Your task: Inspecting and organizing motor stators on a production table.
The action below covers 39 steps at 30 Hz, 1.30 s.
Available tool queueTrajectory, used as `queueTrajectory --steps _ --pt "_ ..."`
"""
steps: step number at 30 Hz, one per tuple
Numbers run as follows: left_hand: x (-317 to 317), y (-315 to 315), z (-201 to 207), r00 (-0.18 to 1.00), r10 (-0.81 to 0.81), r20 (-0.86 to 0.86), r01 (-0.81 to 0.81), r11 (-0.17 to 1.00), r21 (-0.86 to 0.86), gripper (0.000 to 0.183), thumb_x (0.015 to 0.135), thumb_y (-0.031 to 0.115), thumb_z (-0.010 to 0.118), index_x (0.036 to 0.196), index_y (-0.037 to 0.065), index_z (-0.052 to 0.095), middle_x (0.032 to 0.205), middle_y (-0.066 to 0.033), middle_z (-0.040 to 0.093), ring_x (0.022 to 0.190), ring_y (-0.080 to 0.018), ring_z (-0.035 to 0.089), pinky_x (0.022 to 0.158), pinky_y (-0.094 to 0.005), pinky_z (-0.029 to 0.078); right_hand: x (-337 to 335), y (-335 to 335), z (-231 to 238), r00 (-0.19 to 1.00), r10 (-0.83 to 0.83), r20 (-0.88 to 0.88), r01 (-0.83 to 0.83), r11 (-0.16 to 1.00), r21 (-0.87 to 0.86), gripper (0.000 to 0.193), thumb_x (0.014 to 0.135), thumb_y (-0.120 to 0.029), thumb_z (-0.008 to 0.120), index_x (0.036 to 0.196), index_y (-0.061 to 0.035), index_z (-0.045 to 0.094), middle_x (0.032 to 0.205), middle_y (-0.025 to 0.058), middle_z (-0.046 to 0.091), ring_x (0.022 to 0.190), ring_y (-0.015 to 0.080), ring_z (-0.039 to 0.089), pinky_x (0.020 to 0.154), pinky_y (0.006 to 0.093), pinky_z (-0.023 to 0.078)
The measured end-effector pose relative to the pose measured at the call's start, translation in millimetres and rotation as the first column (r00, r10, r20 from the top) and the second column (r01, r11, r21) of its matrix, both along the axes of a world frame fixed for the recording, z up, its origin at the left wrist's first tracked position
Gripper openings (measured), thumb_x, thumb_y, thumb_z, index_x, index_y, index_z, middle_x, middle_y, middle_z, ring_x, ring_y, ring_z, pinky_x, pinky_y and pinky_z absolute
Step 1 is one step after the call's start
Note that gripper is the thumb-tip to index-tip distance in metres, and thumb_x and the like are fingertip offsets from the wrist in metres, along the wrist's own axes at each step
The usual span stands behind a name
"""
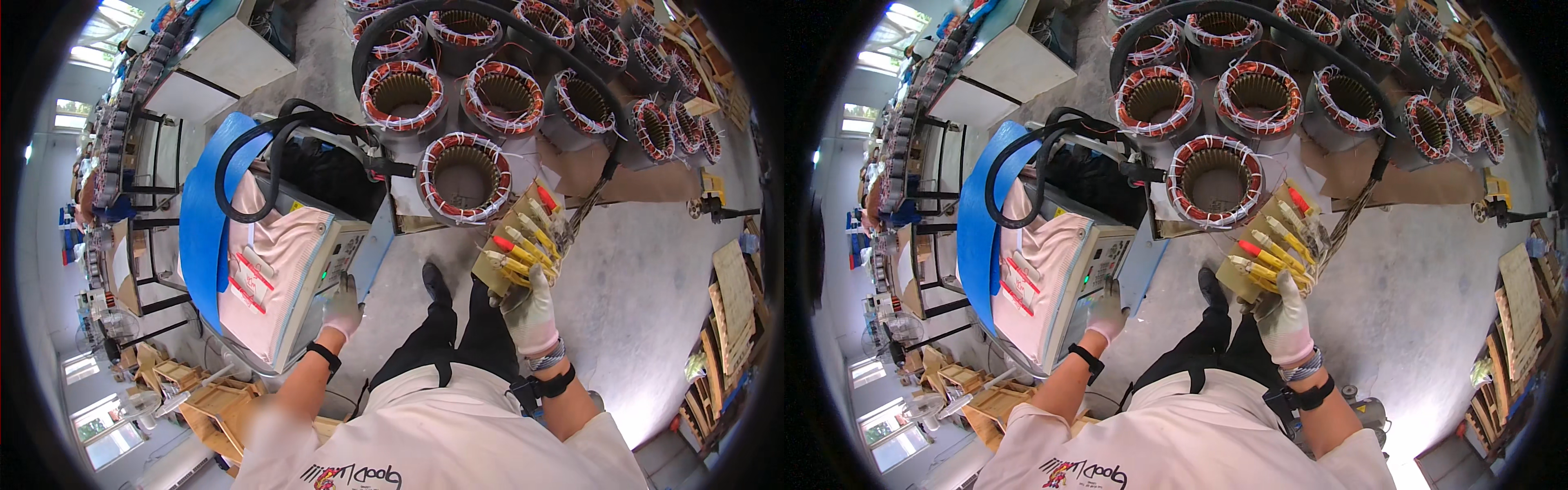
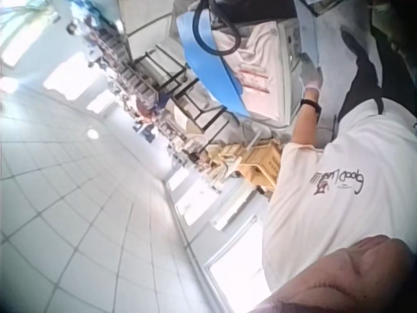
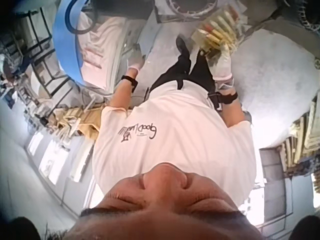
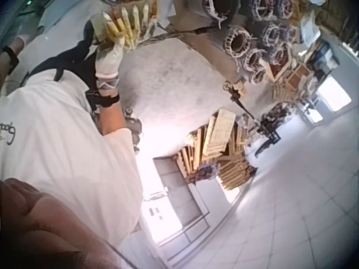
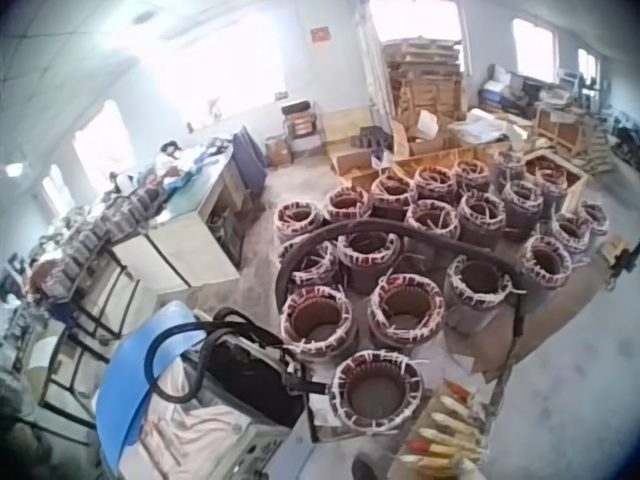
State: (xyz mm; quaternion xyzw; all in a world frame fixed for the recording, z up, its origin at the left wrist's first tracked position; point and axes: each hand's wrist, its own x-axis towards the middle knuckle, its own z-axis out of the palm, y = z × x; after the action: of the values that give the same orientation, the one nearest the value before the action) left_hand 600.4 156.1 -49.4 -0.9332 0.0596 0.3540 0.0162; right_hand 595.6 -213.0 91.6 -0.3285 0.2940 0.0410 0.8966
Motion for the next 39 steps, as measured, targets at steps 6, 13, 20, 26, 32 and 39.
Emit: queueTrajectory --steps 6,13,20,26,32,39 --pt "7 -9 6 0.997 0.062 -0.035 -0.061 0.998 0.035 0.082 0.089 0.026 0.070 0.154 -0.004 0.029 0.163 -0.0254 0.025 0.118 -0.0405 0.062 0.099 -0.0509 0.051 -1 -1 0 1.000 -0.003 -0.002 0.003 1.000 0.011 0.054 0.101 -0.047 0.059 0.141 -0.0115 0.049 0.123 0.0096 0.067 0.094 0.0237 0.070 0.065 0.0358 0.057" --pt "-22 30 -27 1.000 -0.008 0.002 0.009 0.988 -0.157 0.070 0.092 0.030 0.065 0.148 -0.003 0.038 0.155 -0.0269 0.038 0.123 -0.0442 0.057 0.105 -0.0488 0.047 -2 -1 3 1.000 0.014 -0.011 -0.013 0.999 0.034 0.054 0.101 -0.046 0.059 0.142 -0.0118 0.048 0.124 0.0094 0.067 0.095 0.0231 0.070 0.066 0.0358 0.058" --pt "-49 28 -11 0.956 0.115 -0.269 -0.178 0.959 -0.221 0.056 0.094 0.036 0.063 0.137 0.001 0.055 0.138 -0.0245 0.058 0.123 -0.0407 0.059 0.104 -0.0462 0.046 0 -2 9 1.000 -0.013 -0.015 0.013 1.000 0.024 0.053 0.101 -0.044 0.060 0.143 -0.0132 0.048 0.128 0.0076 0.065 0.105 0.0228 0.068 0.069 0.0362 0.058" --pt "-83 42 -19 0.925 0.107 -0.365 -0.186 0.964 -0.189 0.054 0.095 0.043 0.055 0.134 0.005 0.061 0.137 -0.0187 0.062 0.128 -0.0363 0.056 0.109 -0.0428 0.043 2 0 12 1.000 0.005 0.001 -0.005 1.000 -0.001 0.052 0.102 -0.044 0.059 0.142 -0.0138 0.048 0.128 0.0065 0.065 0.107 0.0222 0.068 0.068 0.0353 0.057" --pt "-92 46 -28 0.906 0.168 -0.387 -0.274 0.932 -0.236 0.050 0.093 0.041 0.058 0.127 0.004 0.065 0.128 -0.0215 0.066 0.120 -0.0386 0.061 0.104 -0.0442 0.047 1 0 13 0.999 0.038 0.015 -0.038 0.999 -0.010 0.052 0.102 -0.046 0.058 0.142 -0.0142 0.049 0.128 0.0063 0.065 0.107 0.0221 0.068 0.067 0.0346 0.057" --pt "-87 44 -39 0.898 0.246 -0.363 -0.362 0.884 -0.295 0.050 0.092 0.041 0.060 0.124 0.004 0.067 0.123 -0.0227 0.068 0.116 -0.0394 0.063 0.101 -0.0439 0.048 2 2 20 1.000 0.009 -0.017 -0.009 1.000 0.015 0.048 0.102 -0.043 0.058 0.138 -0.0115 0.052 0.121 0.0063 0.067 0.096 0.0199 0.069 0.068 0.0349 0.057"
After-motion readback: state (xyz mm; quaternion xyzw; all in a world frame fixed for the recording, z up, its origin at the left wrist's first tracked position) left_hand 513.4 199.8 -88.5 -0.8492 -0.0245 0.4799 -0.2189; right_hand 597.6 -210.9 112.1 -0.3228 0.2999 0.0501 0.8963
